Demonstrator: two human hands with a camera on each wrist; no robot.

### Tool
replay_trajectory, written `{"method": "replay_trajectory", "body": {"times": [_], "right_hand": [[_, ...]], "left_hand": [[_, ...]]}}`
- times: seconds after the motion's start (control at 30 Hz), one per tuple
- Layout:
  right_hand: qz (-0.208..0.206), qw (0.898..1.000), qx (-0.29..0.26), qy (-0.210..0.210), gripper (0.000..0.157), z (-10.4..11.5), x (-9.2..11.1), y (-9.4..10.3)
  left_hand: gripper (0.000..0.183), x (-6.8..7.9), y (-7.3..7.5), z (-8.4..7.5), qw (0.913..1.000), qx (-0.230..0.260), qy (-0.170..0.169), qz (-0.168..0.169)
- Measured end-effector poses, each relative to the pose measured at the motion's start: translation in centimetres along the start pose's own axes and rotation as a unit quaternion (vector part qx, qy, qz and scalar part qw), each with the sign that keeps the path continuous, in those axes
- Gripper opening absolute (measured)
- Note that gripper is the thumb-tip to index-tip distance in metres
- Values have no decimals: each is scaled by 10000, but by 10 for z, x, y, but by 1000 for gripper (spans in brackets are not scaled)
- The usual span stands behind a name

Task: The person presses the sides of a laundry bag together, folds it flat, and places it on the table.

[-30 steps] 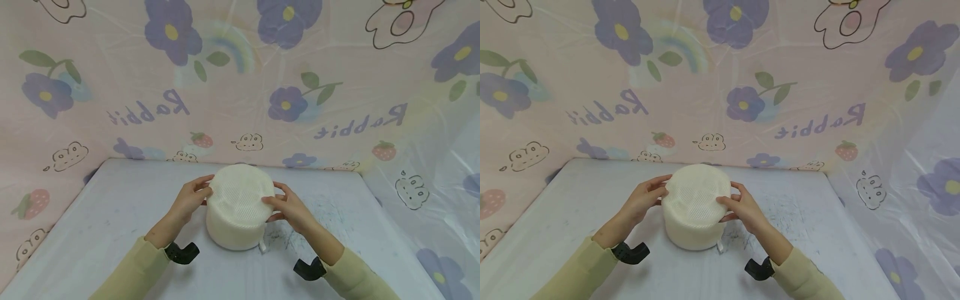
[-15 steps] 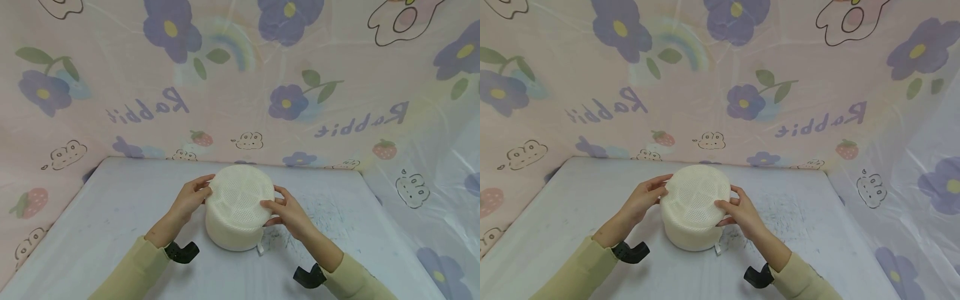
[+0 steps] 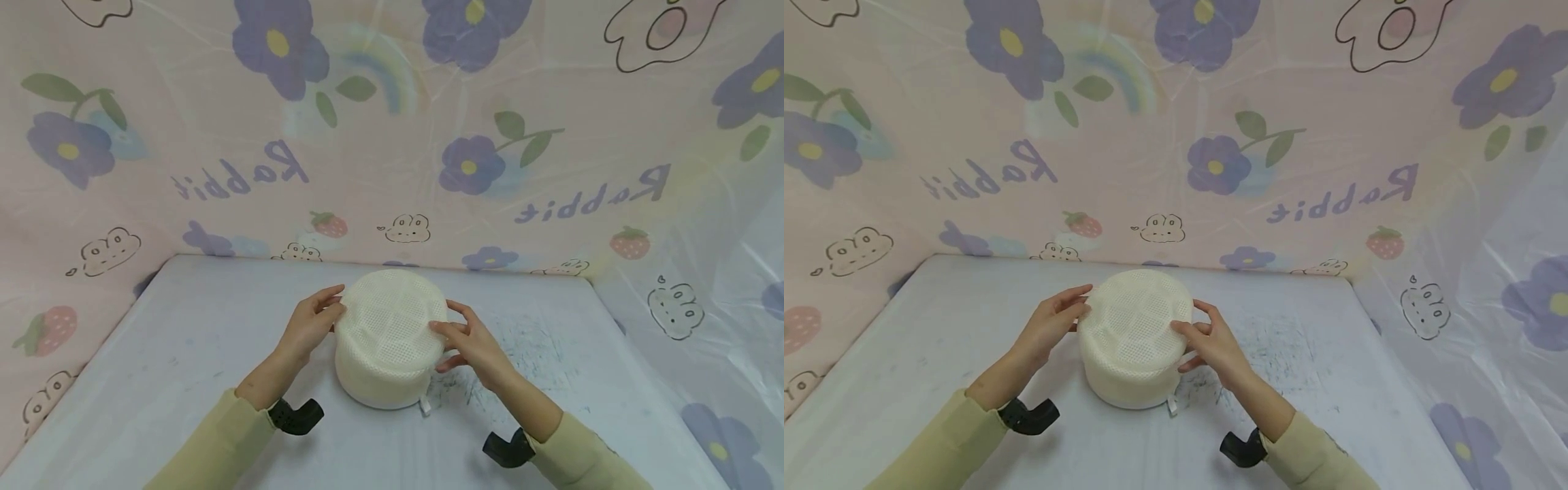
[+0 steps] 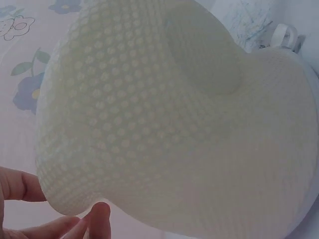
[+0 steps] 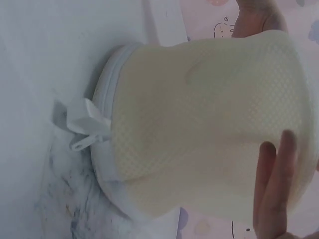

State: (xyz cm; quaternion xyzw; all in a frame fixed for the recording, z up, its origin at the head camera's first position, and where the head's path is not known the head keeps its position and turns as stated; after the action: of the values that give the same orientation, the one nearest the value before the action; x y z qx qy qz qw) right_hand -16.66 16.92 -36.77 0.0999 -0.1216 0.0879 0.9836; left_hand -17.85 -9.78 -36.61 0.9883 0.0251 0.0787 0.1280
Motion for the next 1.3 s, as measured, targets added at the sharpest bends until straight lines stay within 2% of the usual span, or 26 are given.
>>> {"method": "replay_trajectory", "body": {"times": [0.17,0.3,0.4,0.5,0.6,0.7,0.8,0.9,0.97,1.17,1.3], "right_hand": [[-483,9983,329,84,66,0,-2,7],[-709,9947,609,440,62,-2,-5,13],[-819,9870,1036,920,62,-4,-6,15],[-1096,9645,1709,1686,62,-5,-7,16],[-1486,9266,2325,2555,64,-7,-8,16],[-1723,8894,2708,3255,64,-10,-9,14],[-1791,8636,2955,3672,64,-11,-12,12],[-1745,8467,3192,3882,65,-11,-15,11],[-1641,8389,3338,3972,66,-10,-17,10],[-1209,8166,3789,4183,63,-5,-18,4],[-1027,8067,4036,4192,65,-4,-19,1]], "left_hand": [[45,6,1,1,9953,-728,-537,-343],[46,12,0,1,9825,-1286,-1199,-620],[50,15,-1,2,9685,-1553,-1787,-769],[53,17,-2,3,9512,-1852,-2289,-920],[55,20,-4,2,9382,-2076,-2584,-996],[57,22,-6,2,9310,-2204,-2730,-1010],[60,24,-8,2,9310,-2252,-2717,-932],[64,25,-10,2,9314,-2325,-2685,-794],[67,26,-12,2,9280,-2470,-2695,-719],[71,27,-17,3,9032,-3061,-2946,-611],[72,27,-21,3,8954,-3245,-3012,-482]]}}
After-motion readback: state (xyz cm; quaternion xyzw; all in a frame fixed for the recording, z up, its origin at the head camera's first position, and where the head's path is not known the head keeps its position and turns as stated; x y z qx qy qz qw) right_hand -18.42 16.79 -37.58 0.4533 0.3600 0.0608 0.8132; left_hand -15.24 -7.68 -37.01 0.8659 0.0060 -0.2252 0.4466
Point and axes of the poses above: each hand's wrist, its own x-axis away from the middle knuckle, its own y-axis out of the back of the hand, z = x × y, the point moved 1 cm from there along -x, towards the middle knuckle, and after that the axes turned 2 degrees about -z, right-handed, at the moved point
